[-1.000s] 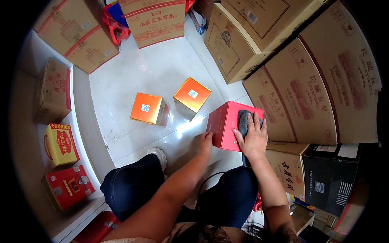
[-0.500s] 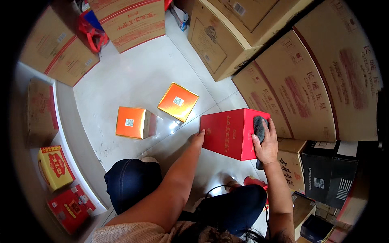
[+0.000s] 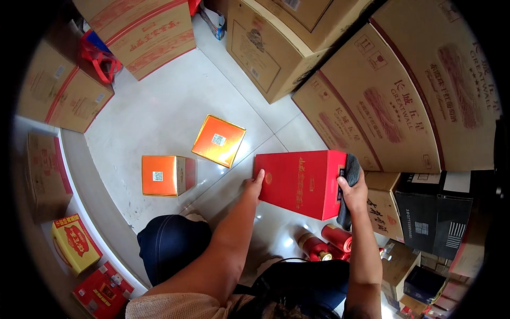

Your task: The person sits on the floor and wipes various red and gold boxes with a dark cloth. They pick up each box, wipe its surfaces, and place it on a nearby shelf. The person handles multiple boxes one by one, cleaning them before stacking them on the shelf.

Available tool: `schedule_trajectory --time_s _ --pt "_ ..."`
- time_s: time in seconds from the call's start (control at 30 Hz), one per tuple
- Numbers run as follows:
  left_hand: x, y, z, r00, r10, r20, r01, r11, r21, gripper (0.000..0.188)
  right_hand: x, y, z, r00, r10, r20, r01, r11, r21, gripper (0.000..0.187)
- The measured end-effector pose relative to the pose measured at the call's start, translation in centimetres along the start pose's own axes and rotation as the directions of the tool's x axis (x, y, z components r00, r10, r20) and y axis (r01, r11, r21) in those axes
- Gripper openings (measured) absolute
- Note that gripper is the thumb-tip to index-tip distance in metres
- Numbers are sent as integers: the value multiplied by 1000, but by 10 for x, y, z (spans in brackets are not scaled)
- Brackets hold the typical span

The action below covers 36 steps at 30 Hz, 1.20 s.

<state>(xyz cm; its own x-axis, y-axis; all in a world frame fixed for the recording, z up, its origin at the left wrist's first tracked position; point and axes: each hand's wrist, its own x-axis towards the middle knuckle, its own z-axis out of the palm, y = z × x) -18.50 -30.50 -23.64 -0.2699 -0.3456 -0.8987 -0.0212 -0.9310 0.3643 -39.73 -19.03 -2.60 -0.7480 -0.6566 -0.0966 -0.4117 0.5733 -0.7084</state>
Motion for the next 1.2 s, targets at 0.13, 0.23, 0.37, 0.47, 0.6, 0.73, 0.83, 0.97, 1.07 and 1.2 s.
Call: schedule_trajectory --time_s 0.13,0.23,0.37,0.47,0.6,0.73,0.83,0.97,1.07,1.2 --pt "4 -35 -12 997 71 -8 -71 997 -7 74 -21 -13 -12 1000 18 16 -18 999 28 74" --pt "-20 -48 -7 995 99 28 -98 995 -10 70 -37 -24 -32 1000 21 20 -22 999 45 73" --pt "-81 -37 18 999 -19 42 18 999 35 70 -57 -46 -69 1000 -13 -26 14 999 48 77" --pt "-99 -44 29 999 -13 46 14 1000 -22 67 -66 -78 -89 999 -30 -10 31 996 88 80" --pt "-127 -35 30 998 42 44 -38 996 -82 60 -77 -100 -108 1000 -3 -12 5 993 116 83" --pt "-178 -3 22 998 58 24 -55 992 -116 55 -82 -112 -129 999 7 41 -13 989 147 87" --pt "-211 10 9 995 96 -13 -97 983 -158 52 -89 -132 -140 995 38 89 -54 982 183 94" --pt "-259 27 -4 995 99 -14 -100 987 -124 40 -106 -151 -162 996 7 85 -27 970 240 93" --pt "-300 46 -16 989 143 -21 -145 983 -116 43 -114 -175 -183 991 -20 131 -14 968 251 90" --pt "-365 80 -28 986 163 -33 -165 983 -77 39 -118 -228 -215 986 -88 143 49 966 254 87"
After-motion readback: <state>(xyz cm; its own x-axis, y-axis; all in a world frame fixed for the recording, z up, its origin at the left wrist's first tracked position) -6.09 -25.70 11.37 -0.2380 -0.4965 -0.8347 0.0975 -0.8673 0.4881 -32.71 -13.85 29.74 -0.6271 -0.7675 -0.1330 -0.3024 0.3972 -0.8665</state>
